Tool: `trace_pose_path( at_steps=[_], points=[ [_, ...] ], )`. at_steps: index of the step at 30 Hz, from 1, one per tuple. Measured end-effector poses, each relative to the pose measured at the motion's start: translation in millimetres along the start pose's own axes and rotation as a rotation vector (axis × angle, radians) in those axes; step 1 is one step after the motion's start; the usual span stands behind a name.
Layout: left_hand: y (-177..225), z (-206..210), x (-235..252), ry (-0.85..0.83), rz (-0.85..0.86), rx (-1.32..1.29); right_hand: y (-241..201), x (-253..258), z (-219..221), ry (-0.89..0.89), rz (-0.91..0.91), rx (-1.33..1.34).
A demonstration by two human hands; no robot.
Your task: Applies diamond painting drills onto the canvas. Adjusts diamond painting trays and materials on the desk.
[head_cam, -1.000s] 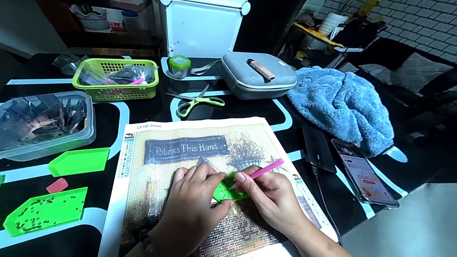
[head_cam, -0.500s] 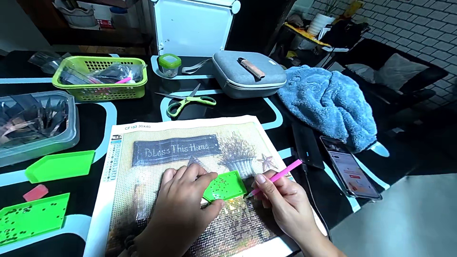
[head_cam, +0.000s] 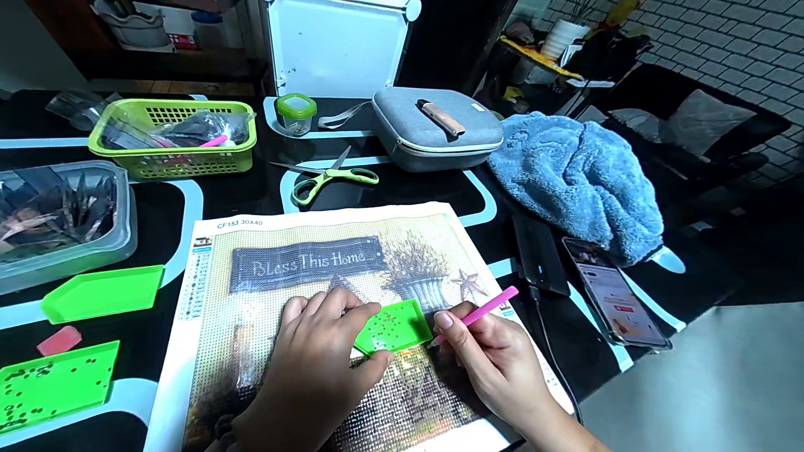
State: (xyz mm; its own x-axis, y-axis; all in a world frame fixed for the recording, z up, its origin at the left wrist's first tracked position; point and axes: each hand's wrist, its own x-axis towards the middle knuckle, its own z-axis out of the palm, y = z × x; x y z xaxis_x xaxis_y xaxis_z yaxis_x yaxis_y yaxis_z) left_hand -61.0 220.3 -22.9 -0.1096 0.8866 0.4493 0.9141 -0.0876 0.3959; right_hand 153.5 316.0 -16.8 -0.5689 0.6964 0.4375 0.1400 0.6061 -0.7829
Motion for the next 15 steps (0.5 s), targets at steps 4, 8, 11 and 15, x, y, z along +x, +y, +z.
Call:
trace_pose_path(
  at_steps=[4, 8, 11, 15],
  points=[
    [-0.4, -0.2, 0.5, 0.001, 0.002, 0.001, 0.8, -0.1, 0.3, 0.041, 0.079, 0.101],
    [-0.2, 0.3, -0.1, 0.0, 0.003, 0.003, 1.1, -1.2, 0.9, 0.043, 0.075, 0.099],
    [-0.2, -0.9, 0.1, 0.002, -0.001, -0.004, 1.4, -0.8, 1.9, 0.034, 0.043, 0.081],
    [0.2, -0.4, 0.0, -0.004, -0.001, 0.01, 2.1, -2.8, 2.1, 0.026, -0.011, 0.025]
  ],
)
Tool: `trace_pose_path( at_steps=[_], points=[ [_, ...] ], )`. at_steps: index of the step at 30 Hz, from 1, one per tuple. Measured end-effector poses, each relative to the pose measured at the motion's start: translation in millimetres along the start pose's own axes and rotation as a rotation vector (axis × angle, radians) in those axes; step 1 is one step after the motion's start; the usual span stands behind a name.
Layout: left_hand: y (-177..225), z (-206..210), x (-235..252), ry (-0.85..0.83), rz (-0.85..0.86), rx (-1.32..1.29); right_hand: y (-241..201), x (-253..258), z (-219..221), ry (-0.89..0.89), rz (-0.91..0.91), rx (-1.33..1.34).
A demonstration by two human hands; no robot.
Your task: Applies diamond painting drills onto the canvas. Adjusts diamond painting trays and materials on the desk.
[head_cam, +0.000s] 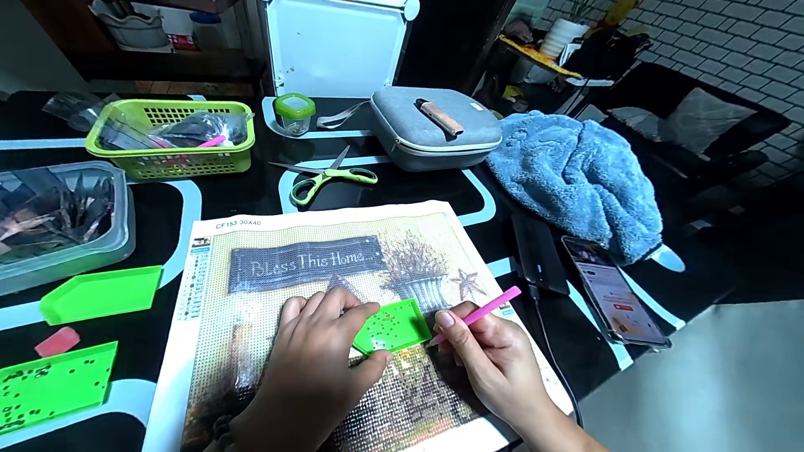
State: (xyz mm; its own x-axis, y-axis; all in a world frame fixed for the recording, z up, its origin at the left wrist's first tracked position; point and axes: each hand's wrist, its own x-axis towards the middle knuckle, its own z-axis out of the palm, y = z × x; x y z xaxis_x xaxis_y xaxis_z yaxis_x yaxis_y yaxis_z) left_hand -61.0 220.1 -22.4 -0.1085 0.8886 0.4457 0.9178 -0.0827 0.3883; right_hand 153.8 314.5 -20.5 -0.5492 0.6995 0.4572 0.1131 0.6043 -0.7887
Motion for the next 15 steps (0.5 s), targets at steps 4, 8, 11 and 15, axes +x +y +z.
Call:
trace_pose_path(
  at_steps=[4, 8, 11, 15],
  points=[
    [-1, 0, 0, 0.0, 0.002, -0.009, -3, -2, -2, -0.044, -0.142, -0.2],
    [-1, -1, 0, -0.014, 0.002, -0.016, -7, 4, -7, -0.106, -0.097, -0.215],
    [-1, -1, 1, -0.009, 0.005, -0.017, -12, 15, -7, -0.089, -0.006, -0.056],
    [-1, 1, -1, 0.024, 0.012, -0.031, -15, 27, 9, -0.054, -0.017, -0.022]
  ],
)
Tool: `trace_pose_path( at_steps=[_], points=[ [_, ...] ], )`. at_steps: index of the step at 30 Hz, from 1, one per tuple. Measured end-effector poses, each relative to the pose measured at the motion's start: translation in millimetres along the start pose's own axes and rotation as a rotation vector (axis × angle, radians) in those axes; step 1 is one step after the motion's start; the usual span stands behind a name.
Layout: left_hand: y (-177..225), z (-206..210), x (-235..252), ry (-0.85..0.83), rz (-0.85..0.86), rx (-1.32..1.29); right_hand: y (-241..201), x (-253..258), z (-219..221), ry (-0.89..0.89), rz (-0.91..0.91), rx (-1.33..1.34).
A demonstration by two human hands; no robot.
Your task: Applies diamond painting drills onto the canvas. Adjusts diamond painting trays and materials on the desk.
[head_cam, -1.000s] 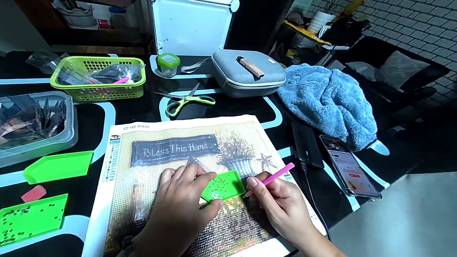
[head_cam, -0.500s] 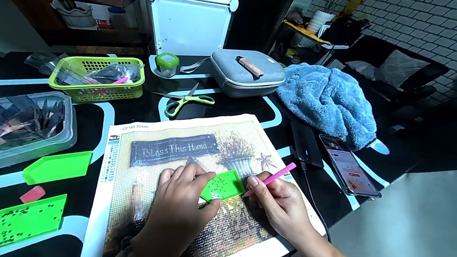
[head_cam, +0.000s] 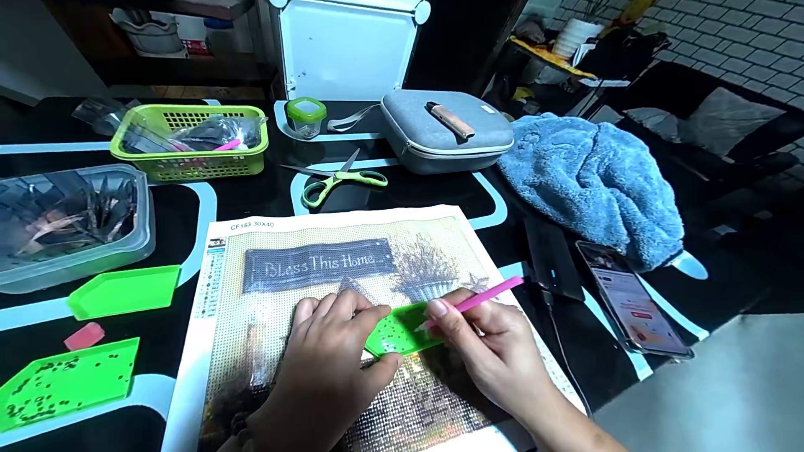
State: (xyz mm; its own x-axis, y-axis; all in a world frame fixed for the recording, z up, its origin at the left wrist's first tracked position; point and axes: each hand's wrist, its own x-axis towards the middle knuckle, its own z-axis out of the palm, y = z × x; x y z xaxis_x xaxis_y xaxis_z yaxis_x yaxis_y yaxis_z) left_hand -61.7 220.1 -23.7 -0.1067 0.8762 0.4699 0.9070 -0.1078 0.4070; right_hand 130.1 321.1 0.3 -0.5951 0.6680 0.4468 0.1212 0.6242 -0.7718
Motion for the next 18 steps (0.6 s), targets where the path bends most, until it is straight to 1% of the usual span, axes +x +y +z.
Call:
trace_pose_path(
  at_steps=[6, 14, 18],
  points=[
    [0, 0, 1, 0.005, 0.004, 0.011, 3, 7, 14, -0.051, -0.011, -0.037],
    [1, 1, 0, 0.012, 0.006, -0.013, 5, 6, 17, -0.062, -0.022, -0.046],
    [1, 1, 1, 0.007, 0.0, -0.01, 2, 5, 12, -0.032, 0.017, 0.056]
  ],
)
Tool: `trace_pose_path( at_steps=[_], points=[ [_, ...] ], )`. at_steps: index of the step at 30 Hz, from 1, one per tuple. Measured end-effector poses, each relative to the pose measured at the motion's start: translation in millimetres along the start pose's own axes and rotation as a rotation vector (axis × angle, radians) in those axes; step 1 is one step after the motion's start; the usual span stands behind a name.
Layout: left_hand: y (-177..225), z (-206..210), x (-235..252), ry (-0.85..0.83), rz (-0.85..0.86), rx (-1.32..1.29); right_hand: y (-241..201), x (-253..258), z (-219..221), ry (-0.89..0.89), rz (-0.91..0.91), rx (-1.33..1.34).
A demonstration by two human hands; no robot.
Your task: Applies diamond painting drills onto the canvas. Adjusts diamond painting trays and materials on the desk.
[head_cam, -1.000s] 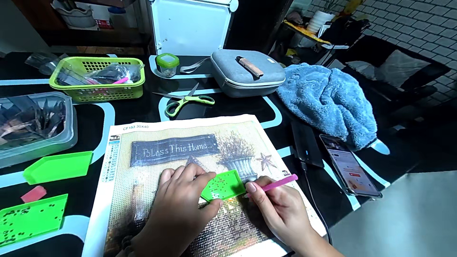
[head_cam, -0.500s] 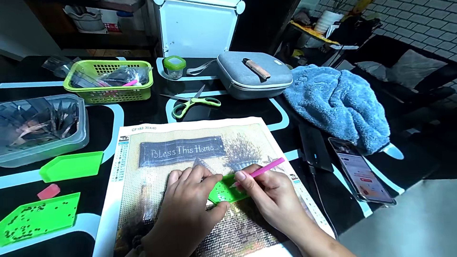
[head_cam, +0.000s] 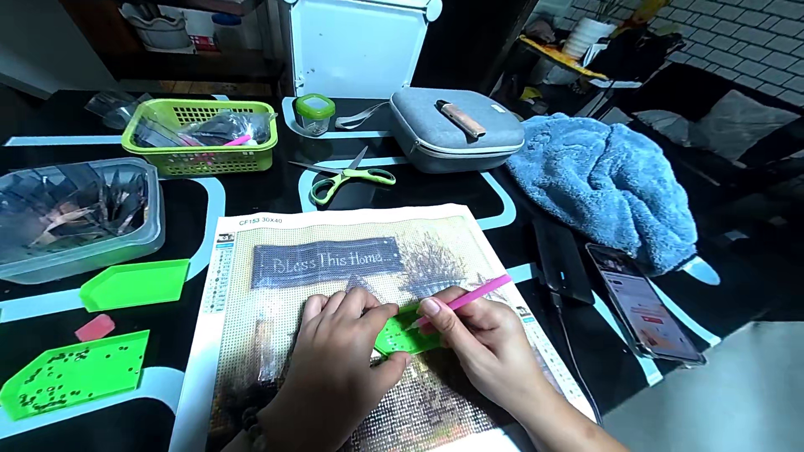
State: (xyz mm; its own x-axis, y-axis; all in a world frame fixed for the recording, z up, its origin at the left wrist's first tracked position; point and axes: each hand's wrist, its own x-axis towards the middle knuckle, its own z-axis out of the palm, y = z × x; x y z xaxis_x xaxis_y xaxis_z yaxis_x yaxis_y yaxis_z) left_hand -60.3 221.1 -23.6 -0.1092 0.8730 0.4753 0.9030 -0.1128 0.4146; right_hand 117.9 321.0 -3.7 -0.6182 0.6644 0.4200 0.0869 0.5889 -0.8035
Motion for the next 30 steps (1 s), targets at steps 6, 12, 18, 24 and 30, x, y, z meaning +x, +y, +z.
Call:
trace_pose_path(
  at_steps=[6, 12, 18, 24, 30],
  points=[
    [0, 0, 0, -0.014, -0.001, 0.019, 3, -18, -21, 0.11, 0.149, 0.181],
    [-2, 1, -1, -0.02, 0.002, 0.027, 11, -32, -24, 0.109, 0.114, 0.105],
    [-2, 0, -1, -0.029, -0.004, 0.04, 13, -32, -24, 0.128, 0.082, 0.059],
    [-1, 0, -1, -0.024, -0.009, 0.033, 14, -33, -23, 0.101, 0.069, 0.022],
    [-1, -1, -1, -0.025, -0.012, 0.035, 12, -36, -21, 0.072, -0.093, -0.244]
  ],
)
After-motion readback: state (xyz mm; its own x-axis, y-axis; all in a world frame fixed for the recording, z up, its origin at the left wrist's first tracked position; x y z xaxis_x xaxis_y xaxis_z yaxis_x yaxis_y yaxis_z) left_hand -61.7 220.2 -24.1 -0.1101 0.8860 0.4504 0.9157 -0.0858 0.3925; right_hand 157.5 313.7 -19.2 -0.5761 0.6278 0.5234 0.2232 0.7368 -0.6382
